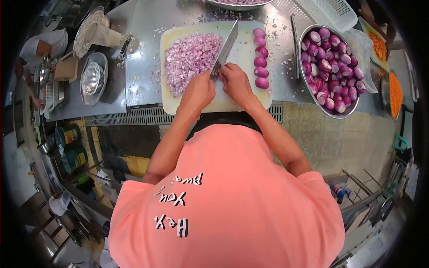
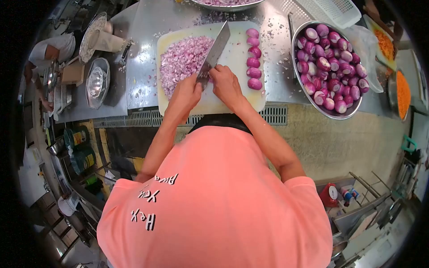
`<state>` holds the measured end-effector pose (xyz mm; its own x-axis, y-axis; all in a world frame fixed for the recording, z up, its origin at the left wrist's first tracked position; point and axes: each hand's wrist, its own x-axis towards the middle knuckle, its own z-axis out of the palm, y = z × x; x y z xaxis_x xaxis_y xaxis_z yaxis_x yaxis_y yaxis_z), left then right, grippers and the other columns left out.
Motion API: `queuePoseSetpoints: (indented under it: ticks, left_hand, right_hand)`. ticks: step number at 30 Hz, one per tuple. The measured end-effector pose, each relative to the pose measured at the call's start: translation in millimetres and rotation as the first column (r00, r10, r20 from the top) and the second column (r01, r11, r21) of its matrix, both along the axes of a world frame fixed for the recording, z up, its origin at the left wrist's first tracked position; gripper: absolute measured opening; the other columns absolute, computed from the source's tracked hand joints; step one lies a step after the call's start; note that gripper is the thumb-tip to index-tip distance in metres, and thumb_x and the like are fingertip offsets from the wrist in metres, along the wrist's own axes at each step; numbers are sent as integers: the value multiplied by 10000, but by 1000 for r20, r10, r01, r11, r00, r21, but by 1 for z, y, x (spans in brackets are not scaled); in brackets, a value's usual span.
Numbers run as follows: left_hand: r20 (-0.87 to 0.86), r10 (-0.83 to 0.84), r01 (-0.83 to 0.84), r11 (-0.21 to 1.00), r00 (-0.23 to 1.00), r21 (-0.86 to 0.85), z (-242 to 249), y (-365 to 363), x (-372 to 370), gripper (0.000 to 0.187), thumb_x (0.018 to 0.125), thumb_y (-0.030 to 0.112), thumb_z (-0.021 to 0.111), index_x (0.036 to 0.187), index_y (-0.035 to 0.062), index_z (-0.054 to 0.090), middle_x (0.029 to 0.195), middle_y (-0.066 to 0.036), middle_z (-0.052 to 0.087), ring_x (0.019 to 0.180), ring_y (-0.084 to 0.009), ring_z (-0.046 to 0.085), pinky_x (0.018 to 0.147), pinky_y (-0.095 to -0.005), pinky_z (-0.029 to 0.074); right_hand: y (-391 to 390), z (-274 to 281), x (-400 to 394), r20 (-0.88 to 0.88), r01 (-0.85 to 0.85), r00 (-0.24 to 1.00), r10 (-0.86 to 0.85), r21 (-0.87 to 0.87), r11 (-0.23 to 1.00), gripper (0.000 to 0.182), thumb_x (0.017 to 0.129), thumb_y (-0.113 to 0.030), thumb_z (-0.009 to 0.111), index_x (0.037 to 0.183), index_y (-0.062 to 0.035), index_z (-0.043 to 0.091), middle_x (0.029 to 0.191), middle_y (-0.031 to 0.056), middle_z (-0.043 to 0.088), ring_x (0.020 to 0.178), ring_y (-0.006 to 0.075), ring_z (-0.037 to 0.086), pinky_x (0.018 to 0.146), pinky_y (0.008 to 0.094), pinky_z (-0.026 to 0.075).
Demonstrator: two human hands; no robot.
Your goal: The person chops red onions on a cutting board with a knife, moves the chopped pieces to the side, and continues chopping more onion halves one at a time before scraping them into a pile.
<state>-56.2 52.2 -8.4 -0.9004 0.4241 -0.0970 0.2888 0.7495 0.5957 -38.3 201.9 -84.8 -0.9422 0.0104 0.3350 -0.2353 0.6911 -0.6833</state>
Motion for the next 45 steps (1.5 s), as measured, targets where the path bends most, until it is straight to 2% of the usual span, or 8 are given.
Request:
queuePoseSetpoints:
  ticks: [5, 10, 14, 18, 22, 26, 38, 45]
  left_hand:
    - [-26, 9, -9, 1000, 1000, -30, -26, 5, 5, 153, 882, 69, 502, 887, -77, 547, 756, -351, 595, 768, -506, 614, 670, -559, 480]
    - [12, 20, -20, 1000, 1000, 2, 0, -2, 12, 169, 881, 70, 508, 891, -91, 560, 763, -350, 603, 750, -514, 613, 671, -563, 481]
    - [6, 30, -30, 999, 1000, 19, -34, 5, 0, 189, 905, 108, 512, 932, -77, 538, 747, -340, 582, 768, -519, 590, 657, -552, 451]
    - [-55, 16, -16, 1000, 998, -3, 5, -7, 8, 153, 862, 42, 502, 920, -90, 555, 709, -336, 595, 709, -497, 614, 645, -571, 474]
    - [-96, 24, -26, 999, 995, -20, -22, -10, 6, 159, 852, 40, 517, 936, -89, 555, 687, -323, 601, 691, -488, 621, 642, -568, 484]
    - [-52, 28, -32, 998, 998, -62, 6, -13, 6, 150, 840, 18, 519, 935, -90, 560, 703, -328, 602, 709, -484, 629, 638, -560, 491]
    - [-77, -3, 1, 1000, 997, -26, -31, -3, 10, 150, 852, 51, 511, 871, -86, 568, 714, -343, 594, 720, -501, 614, 652, -570, 476]
    - [-30, 39, -40, 999, 999, -25, -9, -3, 19, 161, 857, 53, 511, 893, -92, 572, 723, -336, 604, 719, -501, 620, 659, -564, 486]
  right_hand:
    - [0, 2, 1, -22, 28, 999, -29, -13, 1000, 119, 720, 53, 579, 827, 3, 589, 846, 162, 569, 845, 371, 569, 721, 461, 484]
    - [-1, -1, 0, -31, 36, 999, -37, -31, 999, 92, 721, 50, 582, 801, 5, 580, 839, 159, 572, 836, 370, 571, 724, 460, 485]
    - [3, -2, 3, -2, 12, 1000, -12, -28, 1000, 95, 745, 43, 581, 827, 4, 609, 873, 153, 594, 849, 366, 582, 734, 448, 493]
    - [5, -2, 8, -66, 20, 998, -25, -87, 996, 134, 757, 48, 574, 862, -6, 638, 909, 150, 613, 859, 363, 595, 729, 438, 502]
    - [-3, 1, 16, 1, 95, 995, -96, -58, 994, 139, 773, 40, 574, 878, -14, 648, 914, 156, 618, 849, 364, 607, 709, 442, 507]
    - [-8, -1, 6, 63, 101, 994, -93, -133, 986, 136, 770, 45, 577, 882, 3, 642, 903, 185, 609, 813, 403, 612, 716, 461, 510]
    - [-6, 4, 0, 39, 51, 998, -46, -135, 989, 96, 769, 71, 566, 845, 49, 620, 908, 222, 604, 818, 430, 608, 725, 469, 511]
    - [-5, -5, 1, 26, 62, 998, -59, -132, 989, 129, 761, 87, 553, 869, 49, 614, 901, 221, 595, 830, 432, 607, 725, 472, 510]
